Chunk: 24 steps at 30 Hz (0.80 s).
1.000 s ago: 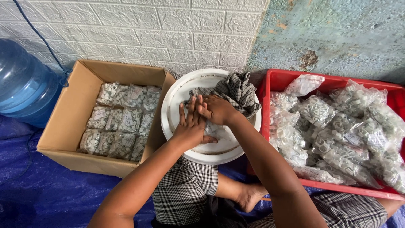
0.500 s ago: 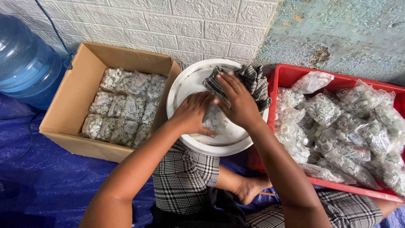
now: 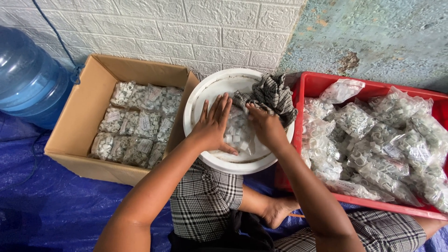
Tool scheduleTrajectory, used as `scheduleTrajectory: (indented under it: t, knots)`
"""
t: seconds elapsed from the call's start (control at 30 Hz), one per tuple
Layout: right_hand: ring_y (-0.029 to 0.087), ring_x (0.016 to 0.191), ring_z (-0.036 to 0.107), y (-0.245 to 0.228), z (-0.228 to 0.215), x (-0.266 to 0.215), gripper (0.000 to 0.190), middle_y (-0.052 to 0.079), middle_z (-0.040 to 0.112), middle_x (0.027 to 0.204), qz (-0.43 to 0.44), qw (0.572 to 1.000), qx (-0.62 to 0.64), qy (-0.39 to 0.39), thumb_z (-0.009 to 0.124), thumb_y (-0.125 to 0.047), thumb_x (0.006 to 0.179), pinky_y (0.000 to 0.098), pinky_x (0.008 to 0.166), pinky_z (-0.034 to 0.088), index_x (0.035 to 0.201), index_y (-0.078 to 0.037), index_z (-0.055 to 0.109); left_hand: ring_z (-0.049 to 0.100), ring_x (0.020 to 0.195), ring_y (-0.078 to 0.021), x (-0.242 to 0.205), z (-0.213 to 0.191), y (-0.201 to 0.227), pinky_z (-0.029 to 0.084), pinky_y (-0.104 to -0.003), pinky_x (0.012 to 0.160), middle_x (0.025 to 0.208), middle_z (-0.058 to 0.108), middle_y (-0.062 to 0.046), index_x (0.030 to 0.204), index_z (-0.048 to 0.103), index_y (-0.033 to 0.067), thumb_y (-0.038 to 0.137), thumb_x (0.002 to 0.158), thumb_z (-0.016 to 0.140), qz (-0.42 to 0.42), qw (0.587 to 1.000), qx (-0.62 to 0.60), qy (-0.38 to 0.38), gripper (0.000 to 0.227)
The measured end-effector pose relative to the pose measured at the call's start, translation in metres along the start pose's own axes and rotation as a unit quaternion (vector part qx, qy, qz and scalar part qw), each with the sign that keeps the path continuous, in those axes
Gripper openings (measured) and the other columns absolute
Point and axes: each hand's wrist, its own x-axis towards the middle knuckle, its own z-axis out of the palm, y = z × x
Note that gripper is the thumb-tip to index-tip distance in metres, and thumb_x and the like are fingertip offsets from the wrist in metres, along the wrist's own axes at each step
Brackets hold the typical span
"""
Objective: The person is taking small plastic-wrapped components from a red bin, wrapping them in a grey cloth, and then neatly packing them into a cardboard box while sitting on the floor.
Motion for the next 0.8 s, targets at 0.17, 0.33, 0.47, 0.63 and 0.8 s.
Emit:
scheduleTrajectory:
  t: [0.17,0.33,0.47,0.63,0.8]
  knots:
    - [0.026,0.11,0.054,-0.037,0.016,-0.029,0.02,0.012,0.062,0.111,-0.162,0.98,-0.113,0.034,0.051,-0.005,0.084,0.0371,0.094,0.044,0.1,-0.003,0.064,-0.01,0.135,-0.0413,0.005,0.033,-0.019,-0.006,-0.058,0.105,0.145,-0.016,-0.025,0.141,-0.014,0.0066,0.069,0.052,0.07,0.039,0.997,0.011,0.071,0.137]
    - [0.027,0.102,0.06,-0.022,0.019,-0.002,0.017,0.013,0.065,0.101,-0.192,0.975,-0.106,0.027,0.058,-0.019,0.083,0.0424,0.095,0.043,0.096,-0.009,0.064,-0.011,0.134,-0.0441,0.007,0.042,-0.024,-0.004,-0.058,0.106,0.144,-0.018,-0.027,0.14,-0.019,0.0091,0.064,0.052,0.074,0.076,0.993,-0.002,0.091,0.139]
    - [0.023,0.12,0.043,-0.038,0.003,0.025,0.035,0.007,0.061,0.11,-0.14,0.986,-0.056,-0.079,0.033,-0.033,0.096,0.0434,0.104,0.026,0.105,-0.009,0.057,-0.009,0.132,-0.0492,0.01,0.052,-0.029,-0.001,-0.06,0.105,0.142,-0.017,-0.031,0.139,-0.02,0.0081,0.067,0.048,0.073,0.107,0.985,0.024,0.137,0.142]
    - [0.018,0.117,0.037,-0.01,0.019,0.054,0.051,0.0,0.061,0.098,-0.121,0.962,-0.175,-0.17,0.018,-0.044,0.096,0.036,0.096,0.027,0.091,-0.016,0.06,-0.006,0.132,-0.0512,0.011,0.053,-0.029,0.004,-0.063,0.104,0.142,-0.014,-0.033,0.139,-0.02,0.014,0.066,0.038,0.076,0.121,0.972,0.064,0.191,0.149]
    - [0.022,0.123,0.032,0.005,0.02,0.069,0.067,-0.002,0.05,0.129,-0.024,0.968,-0.164,-0.19,0.007,-0.055,0.094,0.0411,0.099,0.027,0.118,-0.018,0.057,-0.008,0.132,-0.0494,0.012,0.058,-0.03,-0.001,-0.062,0.103,0.142,-0.015,-0.032,0.141,-0.016,0.0114,0.065,0.042,0.075,0.095,0.981,0.042,0.163,0.145]
